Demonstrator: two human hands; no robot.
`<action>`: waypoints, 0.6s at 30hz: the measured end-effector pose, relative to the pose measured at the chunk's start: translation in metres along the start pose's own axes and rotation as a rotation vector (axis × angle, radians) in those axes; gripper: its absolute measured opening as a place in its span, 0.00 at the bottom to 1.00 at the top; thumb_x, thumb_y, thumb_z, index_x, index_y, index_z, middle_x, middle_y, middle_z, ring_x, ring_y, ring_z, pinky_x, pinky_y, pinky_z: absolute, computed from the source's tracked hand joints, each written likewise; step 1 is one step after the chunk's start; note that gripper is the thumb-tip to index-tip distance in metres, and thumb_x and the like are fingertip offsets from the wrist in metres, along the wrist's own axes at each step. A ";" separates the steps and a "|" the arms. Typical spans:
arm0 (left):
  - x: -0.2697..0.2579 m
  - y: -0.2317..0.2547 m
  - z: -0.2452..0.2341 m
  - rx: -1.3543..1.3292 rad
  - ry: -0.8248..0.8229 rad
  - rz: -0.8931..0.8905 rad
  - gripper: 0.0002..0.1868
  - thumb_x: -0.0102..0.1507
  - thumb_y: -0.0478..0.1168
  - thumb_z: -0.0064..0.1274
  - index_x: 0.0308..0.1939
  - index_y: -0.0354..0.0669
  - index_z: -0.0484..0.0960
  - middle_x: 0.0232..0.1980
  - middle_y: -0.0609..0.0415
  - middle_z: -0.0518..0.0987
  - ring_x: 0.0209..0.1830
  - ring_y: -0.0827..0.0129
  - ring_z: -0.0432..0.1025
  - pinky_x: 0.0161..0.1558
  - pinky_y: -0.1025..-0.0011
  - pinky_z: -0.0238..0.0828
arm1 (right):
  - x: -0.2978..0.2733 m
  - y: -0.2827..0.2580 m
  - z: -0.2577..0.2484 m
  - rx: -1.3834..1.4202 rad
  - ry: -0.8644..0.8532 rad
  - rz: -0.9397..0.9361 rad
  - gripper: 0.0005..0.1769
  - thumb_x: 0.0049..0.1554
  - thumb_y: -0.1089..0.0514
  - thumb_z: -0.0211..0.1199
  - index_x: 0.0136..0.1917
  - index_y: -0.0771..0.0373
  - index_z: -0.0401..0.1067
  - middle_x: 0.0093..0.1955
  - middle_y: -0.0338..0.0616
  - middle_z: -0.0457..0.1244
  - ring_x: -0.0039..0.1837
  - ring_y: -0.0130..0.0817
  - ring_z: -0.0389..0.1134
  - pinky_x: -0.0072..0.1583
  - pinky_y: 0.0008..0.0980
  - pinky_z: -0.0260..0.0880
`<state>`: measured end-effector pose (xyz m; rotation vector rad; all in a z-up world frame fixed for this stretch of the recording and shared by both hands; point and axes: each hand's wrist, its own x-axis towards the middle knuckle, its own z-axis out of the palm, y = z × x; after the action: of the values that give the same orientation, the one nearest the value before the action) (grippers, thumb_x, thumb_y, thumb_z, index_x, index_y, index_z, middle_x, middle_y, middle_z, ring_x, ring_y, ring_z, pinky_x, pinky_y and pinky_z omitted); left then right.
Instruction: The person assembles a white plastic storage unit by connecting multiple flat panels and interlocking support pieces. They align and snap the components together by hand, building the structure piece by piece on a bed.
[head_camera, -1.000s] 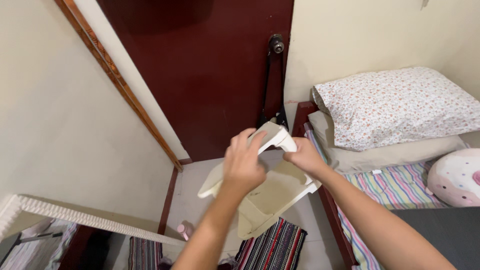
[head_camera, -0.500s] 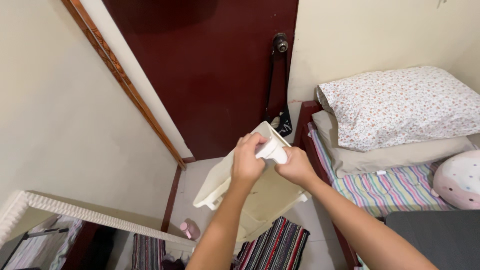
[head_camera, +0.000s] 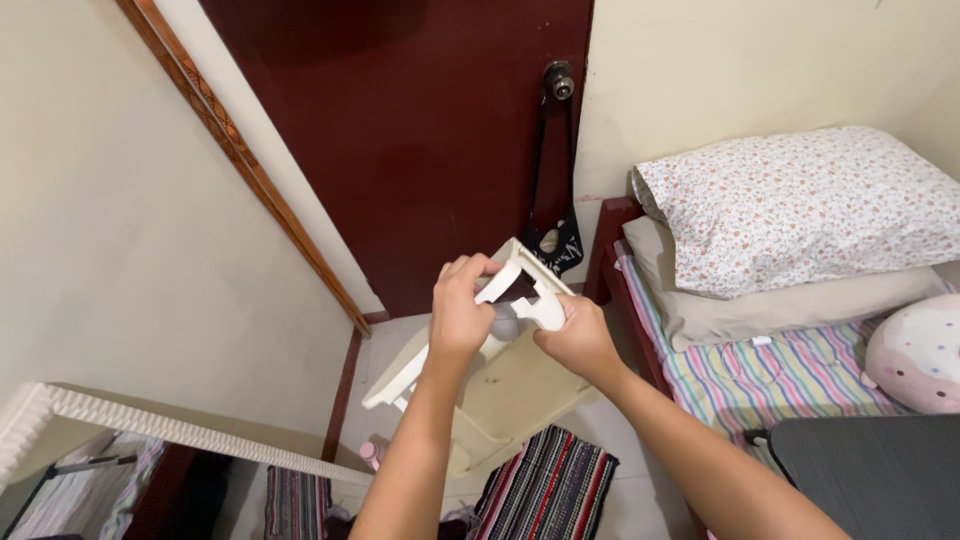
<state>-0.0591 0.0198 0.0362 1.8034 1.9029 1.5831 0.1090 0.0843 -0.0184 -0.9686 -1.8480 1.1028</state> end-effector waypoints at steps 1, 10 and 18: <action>0.001 0.001 -0.001 -0.018 -0.003 0.042 0.24 0.47 0.18 0.47 0.43 0.41 0.82 0.43 0.50 0.79 0.46 0.53 0.71 0.43 0.64 0.76 | -0.002 0.002 0.000 -0.014 0.026 0.005 0.15 0.42 0.63 0.64 0.44 0.68 0.77 0.32 0.44 0.68 0.35 0.26 0.68 0.42 0.29 0.71; 0.009 0.028 0.021 0.105 -0.118 0.184 0.27 0.43 0.24 0.55 0.44 0.50 0.83 0.48 0.56 0.78 0.52 0.55 0.70 0.51 0.59 0.63 | -0.014 0.035 -0.029 0.234 0.200 -0.054 0.10 0.47 0.64 0.71 0.44 0.67 0.79 0.37 0.34 0.70 0.39 0.19 0.67 0.42 0.26 0.70; -0.006 0.074 0.098 0.127 -0.304 0.284 0.23 0.42 0.24 0.54 0.39 0.46 0.72 0.43 0.52 0.71 0.49 0.53 0.68 0.46 0.57 0.61 | -0.071 0.063 -0.098 0.101 0.460 0.006 0.11 0.47 0.61 0.75 0.44 0.66 0.81 0.39 0.39 0.73 0.40 0.20 0.70 0.44 0.26 0.72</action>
<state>0.0580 0.0566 0.0381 2.2990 1.7039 1.1839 0.2389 0.0762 -0.0588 -1.0650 -1.4052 0.8774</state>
